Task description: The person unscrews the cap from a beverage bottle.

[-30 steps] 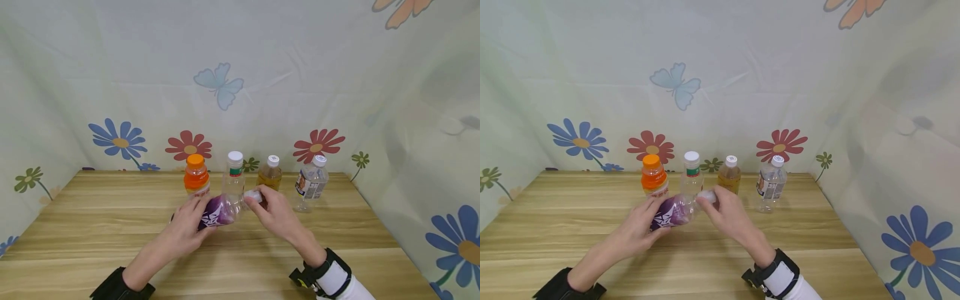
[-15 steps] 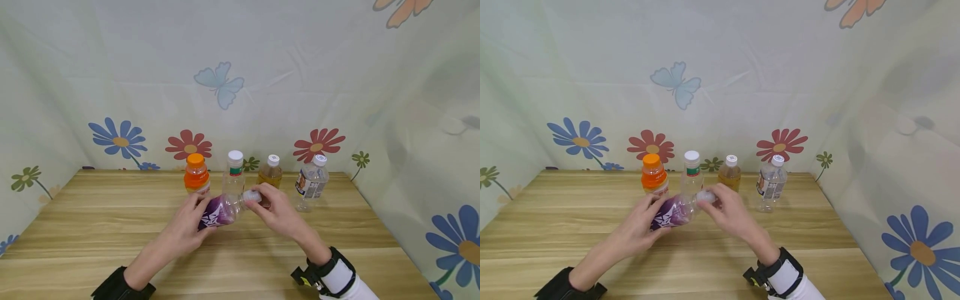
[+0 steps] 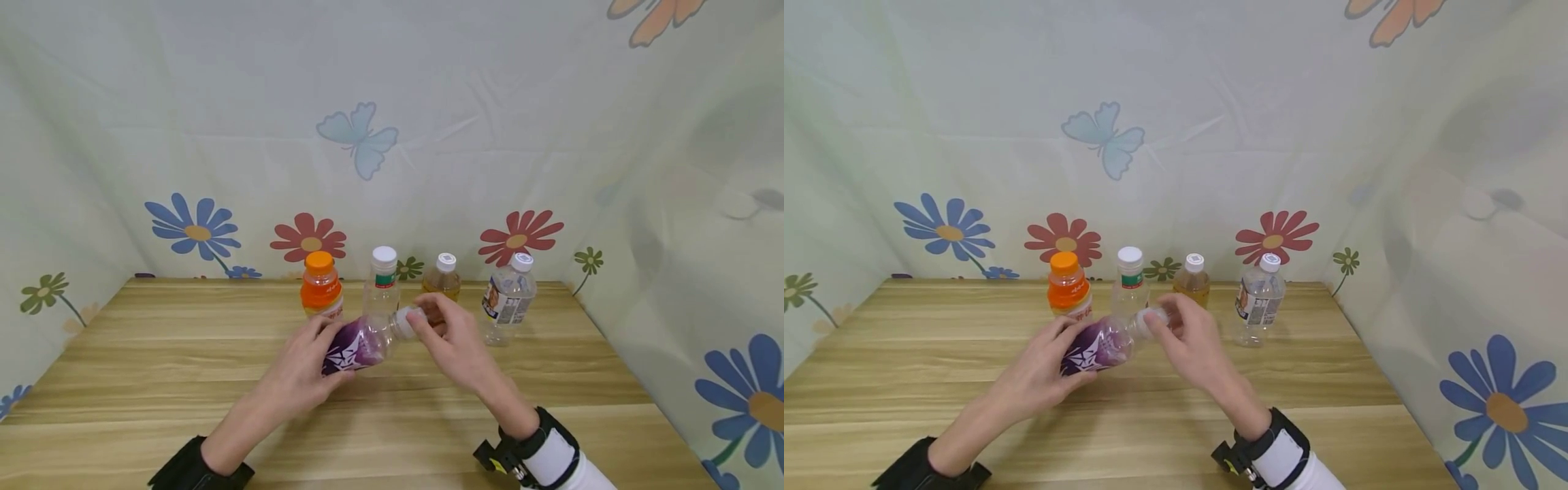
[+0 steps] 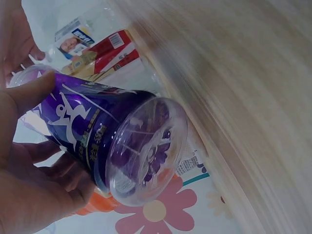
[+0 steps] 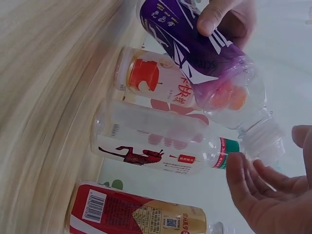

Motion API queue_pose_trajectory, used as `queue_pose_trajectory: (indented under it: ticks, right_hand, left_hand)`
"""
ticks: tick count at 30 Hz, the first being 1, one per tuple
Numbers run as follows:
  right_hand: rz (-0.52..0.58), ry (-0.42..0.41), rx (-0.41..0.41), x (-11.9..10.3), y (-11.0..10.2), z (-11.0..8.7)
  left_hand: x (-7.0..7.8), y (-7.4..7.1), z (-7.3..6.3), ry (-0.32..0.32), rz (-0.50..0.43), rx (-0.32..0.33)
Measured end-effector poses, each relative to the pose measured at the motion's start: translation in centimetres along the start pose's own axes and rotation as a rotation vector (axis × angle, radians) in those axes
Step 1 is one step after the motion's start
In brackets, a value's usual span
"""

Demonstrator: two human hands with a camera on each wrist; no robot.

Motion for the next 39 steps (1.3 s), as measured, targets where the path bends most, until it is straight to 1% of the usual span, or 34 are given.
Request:
queue_pose_trajectory:
  ticks: [3,9,15,21,24,33,39]
  right_hand:
    - [-0.019,-0.009,0.027,-0.19,-0.02,-0.06]
    - [-0.031,-0.038,0.032,-0.25,-0.05,-0.06]
    - [-0.016,-0.058,0.015,-0.37,-0.17,-0.07]
    - [0.029,-0.082,-0.016,-0.54,-0.29,-0.06]
    - [0.032,-0.101,-0.028,-0.6,-0.37,-0.07]
    - [0.017,-0.156,-0.073,-0.77,-0.56,-0.05]
    - [-0.002,-0.207,-0.089,-0.8,-0.67,-0.04]
  left_hand:
    - [0.04,-0.04,0.01,0.004,0.005,0.002]
    - [0.08,-0.06,-0.04,0.005,0.008,-0.005]
    - [0.13,-0.06,-0.01,0.029,0.03,0.01]
    - [0.19,0.0,0.05,0.045,0.016,0.031]
    - [0.15,0.07,0.05,0.057,0.012,0.041]
    - [0.15,0.09,-0.04,0.04,0.015,0.044]
    - [0.23,0.0,0.02,0.049,0.02,0.043]
Point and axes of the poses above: each hand's wrist, its own z-axis towards the middle knuckle, its own y-axis out of the palm, x = y × z, the point moved 1 cm from there along z, towards the middle knuckle, and after that the axes turned 5 degrees about y, right-handed, at the moved point
